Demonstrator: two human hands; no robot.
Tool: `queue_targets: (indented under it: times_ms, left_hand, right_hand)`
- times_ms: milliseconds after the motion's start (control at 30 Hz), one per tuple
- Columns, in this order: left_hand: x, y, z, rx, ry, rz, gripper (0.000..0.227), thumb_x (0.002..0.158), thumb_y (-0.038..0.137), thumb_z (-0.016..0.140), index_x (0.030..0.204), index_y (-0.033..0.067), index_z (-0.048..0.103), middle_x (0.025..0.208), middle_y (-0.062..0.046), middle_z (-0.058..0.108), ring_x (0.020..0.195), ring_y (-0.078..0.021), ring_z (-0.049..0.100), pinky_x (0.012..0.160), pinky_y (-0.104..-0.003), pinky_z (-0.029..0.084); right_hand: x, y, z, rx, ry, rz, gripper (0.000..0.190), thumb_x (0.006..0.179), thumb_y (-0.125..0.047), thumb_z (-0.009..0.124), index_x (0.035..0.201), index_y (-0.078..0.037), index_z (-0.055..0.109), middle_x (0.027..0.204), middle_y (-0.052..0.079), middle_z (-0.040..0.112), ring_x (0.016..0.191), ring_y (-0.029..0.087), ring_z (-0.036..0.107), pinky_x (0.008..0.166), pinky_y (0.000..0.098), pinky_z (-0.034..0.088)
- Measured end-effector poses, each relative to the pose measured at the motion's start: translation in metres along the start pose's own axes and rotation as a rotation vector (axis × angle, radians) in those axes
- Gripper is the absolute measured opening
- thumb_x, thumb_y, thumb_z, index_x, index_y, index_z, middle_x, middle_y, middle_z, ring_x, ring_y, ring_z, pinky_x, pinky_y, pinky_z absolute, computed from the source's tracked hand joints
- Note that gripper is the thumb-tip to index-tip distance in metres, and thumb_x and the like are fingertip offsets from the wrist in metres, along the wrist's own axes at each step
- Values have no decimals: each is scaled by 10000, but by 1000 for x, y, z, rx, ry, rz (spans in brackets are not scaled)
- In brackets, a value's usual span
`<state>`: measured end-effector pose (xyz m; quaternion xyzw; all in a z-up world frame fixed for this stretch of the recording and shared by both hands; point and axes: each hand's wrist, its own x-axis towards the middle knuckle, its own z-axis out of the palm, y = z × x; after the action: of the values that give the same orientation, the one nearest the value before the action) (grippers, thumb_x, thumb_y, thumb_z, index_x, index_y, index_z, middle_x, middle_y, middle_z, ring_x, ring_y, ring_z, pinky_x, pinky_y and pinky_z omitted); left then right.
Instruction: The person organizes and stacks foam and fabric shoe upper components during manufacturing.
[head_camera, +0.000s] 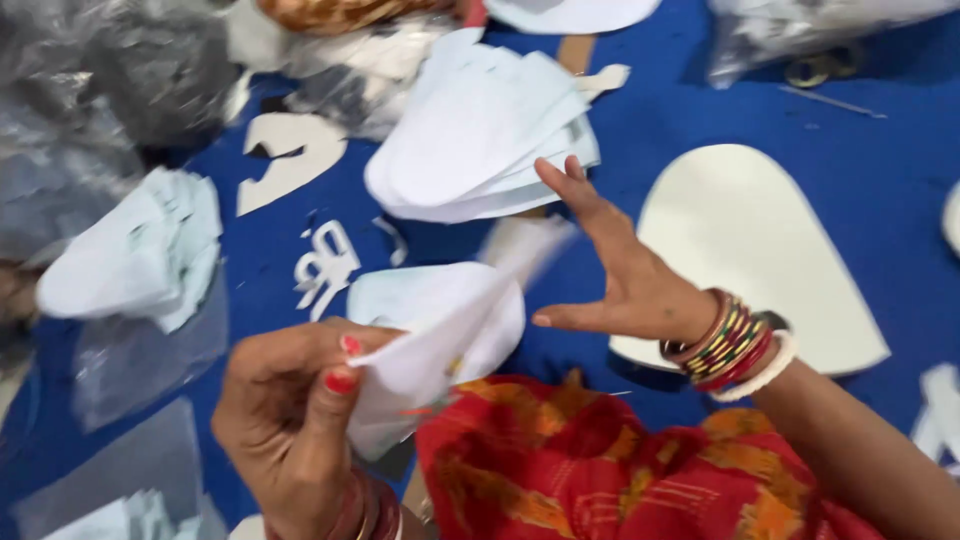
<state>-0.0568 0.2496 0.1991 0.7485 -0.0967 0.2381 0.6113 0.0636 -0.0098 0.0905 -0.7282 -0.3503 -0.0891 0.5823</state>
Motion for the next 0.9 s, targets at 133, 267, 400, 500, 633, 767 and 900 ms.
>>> queue_targets:
  times_ms: [133, 267, 400, 500, 633, 767, 900]
  left_hand:
    - [9, -81, 23, -106, 91, -61, 263, 1005, 144, 717, 1156, 0, 557, 959, -184, 667, 813, -182, 626, 759, -307, 491]
    - [17, -141, 104, -705, -247, -397, 827, 964, 395, 691, 1599, 105, 248, 1393, -12, 628, 1174, -107, 656, 1109, -339, 514]
    - [-48, -262, 142, -823, -703, -765, 716, 970, 177, 745, 1594, 4, 439, 1341, -98, 683, 1079, -130, 656, 856, -272, 495]
    - [-51, -240, 179, -628, -672, -775, 573, 896, 69, 778, 1417, 9, 547, 1274, -115, 701, 1102, -155, 684, 955, -317, 561]
    - [-44, -231, 204, -417, -547, -735, 497, 905, 118, 742, 1358, 31, 559, 1215, -125, 722, 1048, -167, 705, 885, -326, 584]
    - [-44, -235, 220, -29, -564, -429, 456, 984, 147, 694, 1386, 8, 530, 1248, -142, 705, 1117, -177, 668, 946, -327, 541]
    - [-45, -253, 232, 1, -531, -406, 485, 964, 154, 716, 1386, 10, 523, 1228, -159, 720, 1116, -193, 687, 946, -332, 555]
  right_hand:
    - [-48, 2, -65, -45, -66, 301, 726, 790, -300, 825, 1406, -25, 557, 1369, 168, 627, 1290, 317, 499, 1066, 468, 412]
    - [-79, -33, -110, 122, -45, 790, 438, 807, -234, 779, 1212, -68, 755, 980, 78, 840, 875, 157, 754, 779, 347, 607]
    - [-105, -27, -142, 89, 139, 973, 440, 830, -245, 748, 1224, -48, 753, 969, 102, 826, 848, 136, 722, 759, 344, 605]
    - [-112, -17, -162, -106, 86, 988, 547, 850, -305, 726, 1340, -74, 649, 1057, 114, 800, 910, 172, 716, 811, 377, 589]
    - [-133, 20, -169, -389, -9, 1125, 690, 861, -375, 719, 1460, -104, 510, 1197, 166, 728, 1043, 257, 715, 896, 428, 561]
    - [-160, 68, -160, -466, 71, 1207, 729, 877, -422, 715, 1492, -119, 470, 1353, 222, 619, 1186, 352, 651, 957, 476, 520]
    - [-179, 95, -151, -389, 177, 1207, 708, 860, -412, 735, 1465, -128, 500, 1363, 222, 620, 1188, 359, 644, 954, 473, 515]
